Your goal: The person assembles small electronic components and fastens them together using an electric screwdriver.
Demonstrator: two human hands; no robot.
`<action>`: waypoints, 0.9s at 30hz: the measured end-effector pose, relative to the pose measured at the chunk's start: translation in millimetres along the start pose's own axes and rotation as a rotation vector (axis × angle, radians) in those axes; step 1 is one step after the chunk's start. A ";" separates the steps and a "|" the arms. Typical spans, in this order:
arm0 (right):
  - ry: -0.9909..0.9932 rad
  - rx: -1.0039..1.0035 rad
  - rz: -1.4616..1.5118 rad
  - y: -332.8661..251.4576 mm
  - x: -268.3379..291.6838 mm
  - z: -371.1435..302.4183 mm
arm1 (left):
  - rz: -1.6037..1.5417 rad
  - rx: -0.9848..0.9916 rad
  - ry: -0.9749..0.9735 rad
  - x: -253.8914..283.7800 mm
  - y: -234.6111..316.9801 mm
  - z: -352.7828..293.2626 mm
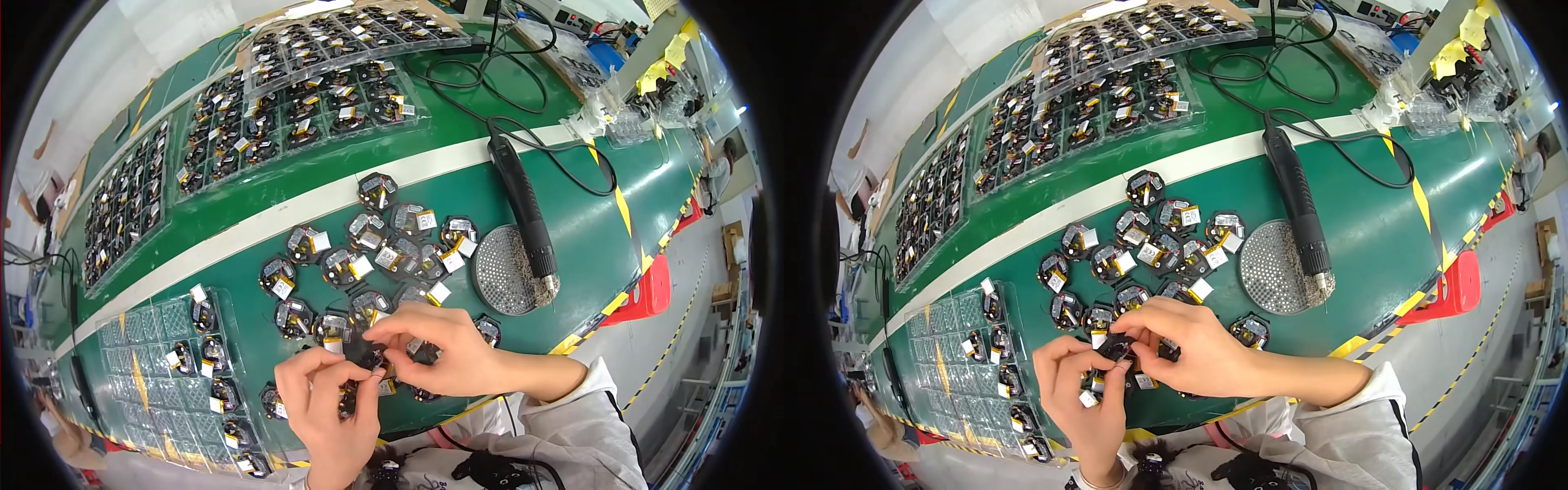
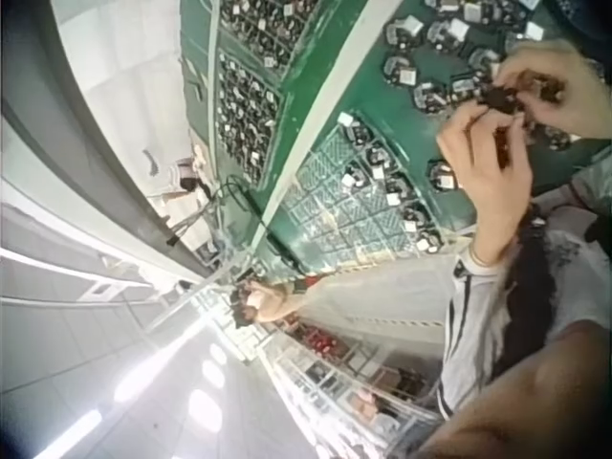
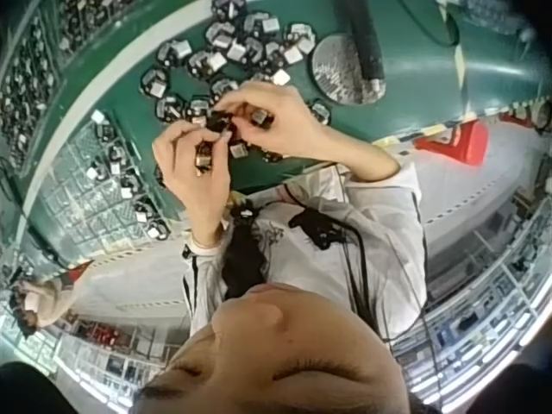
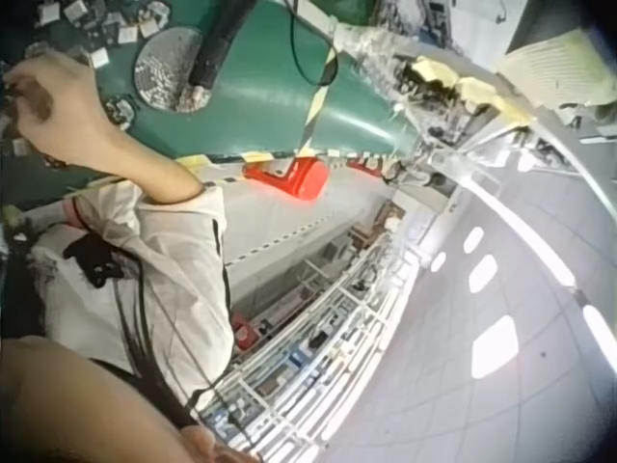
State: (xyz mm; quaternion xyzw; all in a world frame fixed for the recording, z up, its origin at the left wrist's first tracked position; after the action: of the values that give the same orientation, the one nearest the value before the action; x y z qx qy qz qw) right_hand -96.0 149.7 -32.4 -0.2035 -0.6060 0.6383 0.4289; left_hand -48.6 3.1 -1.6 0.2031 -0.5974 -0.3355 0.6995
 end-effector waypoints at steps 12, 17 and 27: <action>-0.020 -0.098 0.065 1.5 2.9 1.6 | 0.409 -0.321 0.029 -1.1 15.5 2.4; -0.018 -0.138 0.131 5.2 4.1 -0.9 | 0.203 -0.243 0.081 -7.7 0.4 8.6; -0.058 -0.125 0.059 3.9 2.9 0.3 | 0.114 -0.342 0.030 -11.1 -3.9 2.9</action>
State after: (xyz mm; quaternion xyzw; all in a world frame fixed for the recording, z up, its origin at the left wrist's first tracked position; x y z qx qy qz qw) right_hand -99.0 152.2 -35.4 -0.2294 -0.6505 0.6172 0.3786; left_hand -53.0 8.6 -11.4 0.0519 -0.5316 -0.3893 0.7505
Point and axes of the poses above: each hand's wrist, its own z-axis towards the middle knuckle, its own x-axis out of the back of the hand, y = z × x, the point moved 4 cm from there along z, towards the middle knuckle, and after that the axes turned 13 degrees about -y, right-handed, at the moved point
